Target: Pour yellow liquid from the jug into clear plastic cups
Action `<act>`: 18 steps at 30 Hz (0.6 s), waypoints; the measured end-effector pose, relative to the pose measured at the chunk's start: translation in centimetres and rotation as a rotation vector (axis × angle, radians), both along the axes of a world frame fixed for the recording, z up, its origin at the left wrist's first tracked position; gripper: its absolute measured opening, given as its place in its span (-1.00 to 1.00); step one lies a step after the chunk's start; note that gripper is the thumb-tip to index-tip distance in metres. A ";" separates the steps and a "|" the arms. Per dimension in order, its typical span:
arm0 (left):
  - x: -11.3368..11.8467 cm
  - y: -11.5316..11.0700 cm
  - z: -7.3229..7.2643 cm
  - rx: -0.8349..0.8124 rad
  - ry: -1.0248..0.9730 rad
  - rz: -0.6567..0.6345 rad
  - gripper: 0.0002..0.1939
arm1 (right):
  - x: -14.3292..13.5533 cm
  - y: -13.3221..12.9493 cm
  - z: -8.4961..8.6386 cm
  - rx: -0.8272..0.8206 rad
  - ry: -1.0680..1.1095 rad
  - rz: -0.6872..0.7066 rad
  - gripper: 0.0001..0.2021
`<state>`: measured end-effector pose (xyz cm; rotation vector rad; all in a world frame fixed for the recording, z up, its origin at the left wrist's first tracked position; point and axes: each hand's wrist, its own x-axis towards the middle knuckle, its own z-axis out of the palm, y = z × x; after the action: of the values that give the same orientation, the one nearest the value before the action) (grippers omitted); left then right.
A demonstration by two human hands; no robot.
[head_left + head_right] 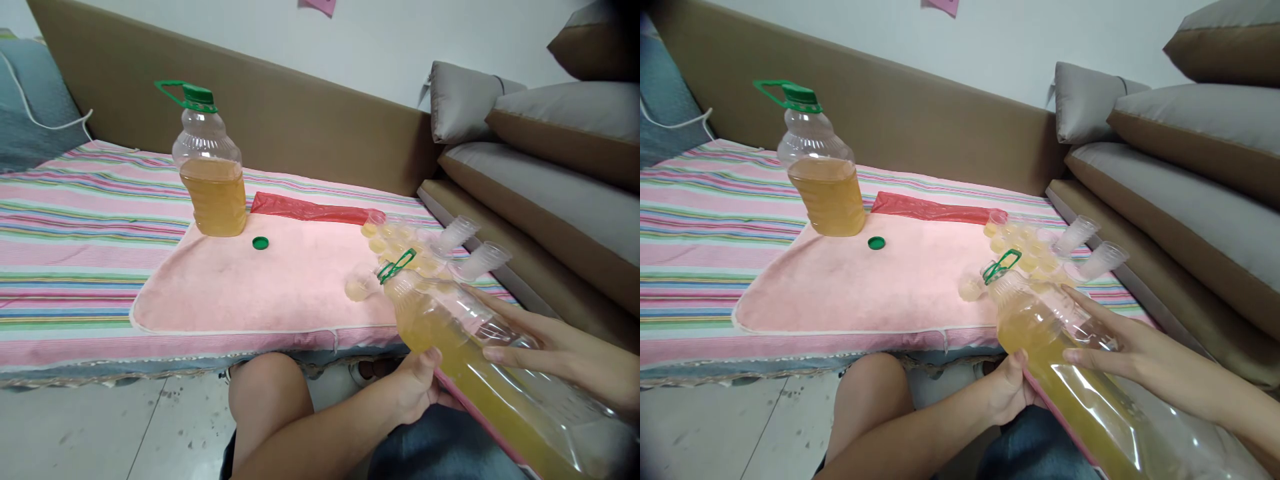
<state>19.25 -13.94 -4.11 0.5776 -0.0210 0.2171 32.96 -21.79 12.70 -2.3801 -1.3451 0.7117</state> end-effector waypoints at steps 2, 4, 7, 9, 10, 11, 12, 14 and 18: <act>0.0 0.0 0.0 0.001 0.001 0.001 0.10 | 0.0 0.0 0.0 -0.024 0.029 0.015 -0.18; 0.0 0.0 0.0 0.002 0.024 0.000 0.11 | 0.0 0.0 0.0 -0.039 0.046 0.027 -0.17; -0.1 0.0 0.0 0.000 0.028 0.001 0.11 | 0.1 0.0 0.0 -0.074 0.053 0.042 -0.17; -0.1 0.0 0.0 -0.002 0.005 0.004 0.09 | 0.2 0.0 0.0 -0.083 0.070 0.041 -0.17; -0.1 0.0 0.0 -0.003 -0.003 0.008 0.07 | 0.2 0.0 0.0 -0.079 0.078 0.036 -0.17; -0.1 0.0 0.0 -0.001 -0.008 0.009 0.07 | 0.1 0.0 0.0 -0.074 0.080 0.032 -0.16; -0.1 0.0 0.0 0.000 -0.012 0.007 0.06 | 0.1 0.1 0.0 -0.067 0.076 0.030 -0.16; -0.1 0.0 0.0 0.004 -0.020 -0.002 0.06 | 0.0 0.0 0.0 -0.056 0.053 0.031 -0.15; -0.2 0.1 0.1 0.010 0.020 -0.014 0.11 | -0.2 0.0 0.0 -0.066 0.041 0.022 -0.15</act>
<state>19.10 -13.86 -4.02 0.5898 -0.0064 0.1979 32.79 -21.75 12.65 -2.3910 -1.3529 0.8183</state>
